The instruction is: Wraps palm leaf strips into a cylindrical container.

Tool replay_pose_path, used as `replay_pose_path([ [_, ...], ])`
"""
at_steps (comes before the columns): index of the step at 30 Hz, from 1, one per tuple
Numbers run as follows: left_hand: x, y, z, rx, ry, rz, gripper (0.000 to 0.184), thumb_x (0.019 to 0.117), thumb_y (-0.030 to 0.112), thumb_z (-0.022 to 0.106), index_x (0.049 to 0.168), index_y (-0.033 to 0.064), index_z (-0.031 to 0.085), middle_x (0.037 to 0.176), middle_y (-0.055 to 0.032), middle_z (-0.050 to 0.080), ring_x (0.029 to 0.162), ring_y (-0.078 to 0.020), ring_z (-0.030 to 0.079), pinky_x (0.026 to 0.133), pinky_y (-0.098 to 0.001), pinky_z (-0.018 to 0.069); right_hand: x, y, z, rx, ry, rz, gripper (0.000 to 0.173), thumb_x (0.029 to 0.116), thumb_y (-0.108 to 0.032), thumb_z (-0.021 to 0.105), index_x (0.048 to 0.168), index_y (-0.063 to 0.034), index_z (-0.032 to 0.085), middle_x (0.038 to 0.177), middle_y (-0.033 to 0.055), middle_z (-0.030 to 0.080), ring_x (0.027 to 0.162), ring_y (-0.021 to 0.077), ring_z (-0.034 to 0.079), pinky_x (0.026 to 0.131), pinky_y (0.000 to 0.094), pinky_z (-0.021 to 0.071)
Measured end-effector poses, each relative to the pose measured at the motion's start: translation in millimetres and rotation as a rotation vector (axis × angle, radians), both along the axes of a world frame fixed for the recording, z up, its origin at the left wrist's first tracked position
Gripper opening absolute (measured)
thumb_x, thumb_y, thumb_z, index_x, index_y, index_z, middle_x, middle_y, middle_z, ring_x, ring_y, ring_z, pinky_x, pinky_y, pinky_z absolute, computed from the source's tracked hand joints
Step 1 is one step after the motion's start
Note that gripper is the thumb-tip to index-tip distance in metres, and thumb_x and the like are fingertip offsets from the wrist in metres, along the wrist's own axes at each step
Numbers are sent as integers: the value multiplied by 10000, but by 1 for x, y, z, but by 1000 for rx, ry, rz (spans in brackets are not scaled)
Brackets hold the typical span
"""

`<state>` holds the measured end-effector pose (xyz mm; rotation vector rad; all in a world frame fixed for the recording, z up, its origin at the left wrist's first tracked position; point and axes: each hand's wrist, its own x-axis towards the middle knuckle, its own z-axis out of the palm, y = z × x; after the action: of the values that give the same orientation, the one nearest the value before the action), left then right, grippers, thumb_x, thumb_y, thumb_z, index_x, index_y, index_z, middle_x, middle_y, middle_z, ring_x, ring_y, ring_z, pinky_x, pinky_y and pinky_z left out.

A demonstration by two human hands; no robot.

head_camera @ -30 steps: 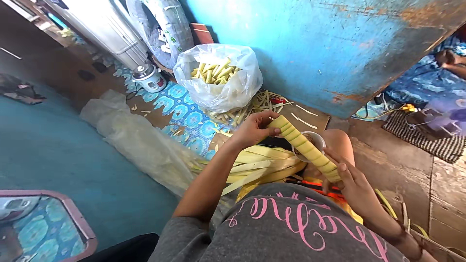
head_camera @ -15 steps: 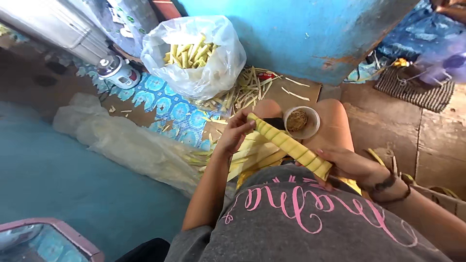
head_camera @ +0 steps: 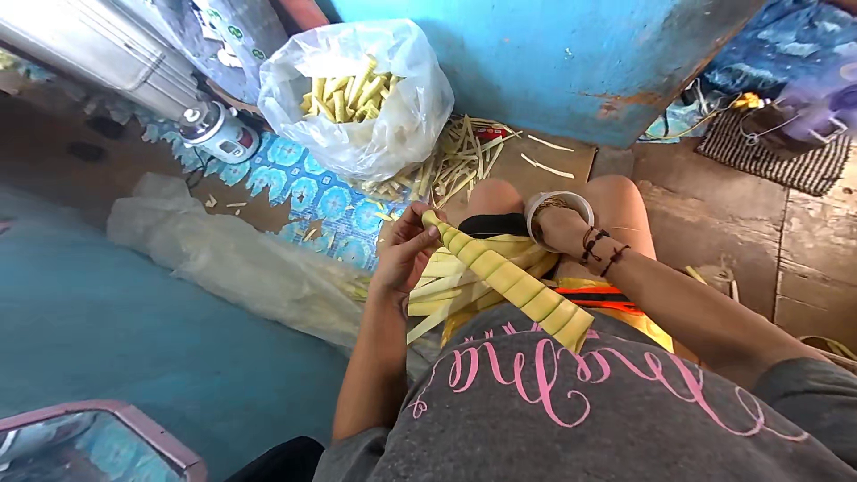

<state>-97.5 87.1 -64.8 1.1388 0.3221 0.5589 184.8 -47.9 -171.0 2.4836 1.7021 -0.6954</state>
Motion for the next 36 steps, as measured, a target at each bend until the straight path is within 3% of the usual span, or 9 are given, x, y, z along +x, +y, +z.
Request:
replay_pose_path([
  [3,6,-5,7,-49,-59,-12,140,972,149,653,1059,257,671,1019,42,673,953,-102,672,924,-343,570,10,-8,20,105,170,-51,135,936,-66,673,1039,16,702,998,240,693,949,430,685,802,630,545],
  [5,13,-14,12,-103,-112,-52,153,962,161,672,1074,265,676,1012,48,672,936,-93,673,900,-331,580,16,-24,29,312,329,-64,112,934,-37,694,1038,3,686,900,211,683,800,383,681,733,591,560],
  [8,28,-28,19,-140,-165,-170,146,936,182,708,1059,255,682,1006,34,668,898,-93,670,825,-286,587,20,-37,47,454,514,-106,190,948,-43,690,1138,-55,697,866,126,709,675,254,696,647,476,617],
  [13,53,-47,28,-71,-150,-381,153,928,213,719,1079,222,696,1025,23,682,875,-67,656,760,-232,561,-14,-57,131,783,786,-97,129,907,-34,713,1033,-55,707,864,2,716,691,56,674,643,221,601],
  [16,61,-52,31,-72,-155,-410,141,925,184,720,1063,198,695,1064,6,688,864,-59,648,745,-225,550,-38,-69,171,944,1040,-86,186,893,-27,730,1048,-115,678,854,-29,745,694,74,714,644,225,628],
  [19,62,-53,36,-84,-150,-422,157,907,160,742,1048,209,694,998,21,711,869,-53,673,761,-222,562,-53,-70,183,1056,1252,4,149,889,-75,773,1004,-153,719,924,-15,759,788,100,739,709,254,641],
  [23,62,-54,40,-61,-140,-445,156,920,150,721,1038,231,658,973,57,702,865,-21,662,757,-200,548,-59,-64,172,1143,1029,71,110,880,-120,785,987,-145,775,1123,-22,692,962,63,675,794,196,599],
  [28,60,-53,42,-1,-139,-514,158,983,126,615,1092,235,579,1013,67,663,908,-25,629,793,-211,520,-58,-63,168,1111,945,77,65,919,-128,706,982,-136,695,1039,-50,657,936,35,646,807,187,579],
  [36,59,-56,48,72,-101,-522,161,996,91,546,1086,224,555,981,90,632,899,-9,609,804,-206,514,-63,-63,172,1114,804,86,67,885,-92,708,945,-112,685,1032,-41,663,934,22,649,802,181,582],
])
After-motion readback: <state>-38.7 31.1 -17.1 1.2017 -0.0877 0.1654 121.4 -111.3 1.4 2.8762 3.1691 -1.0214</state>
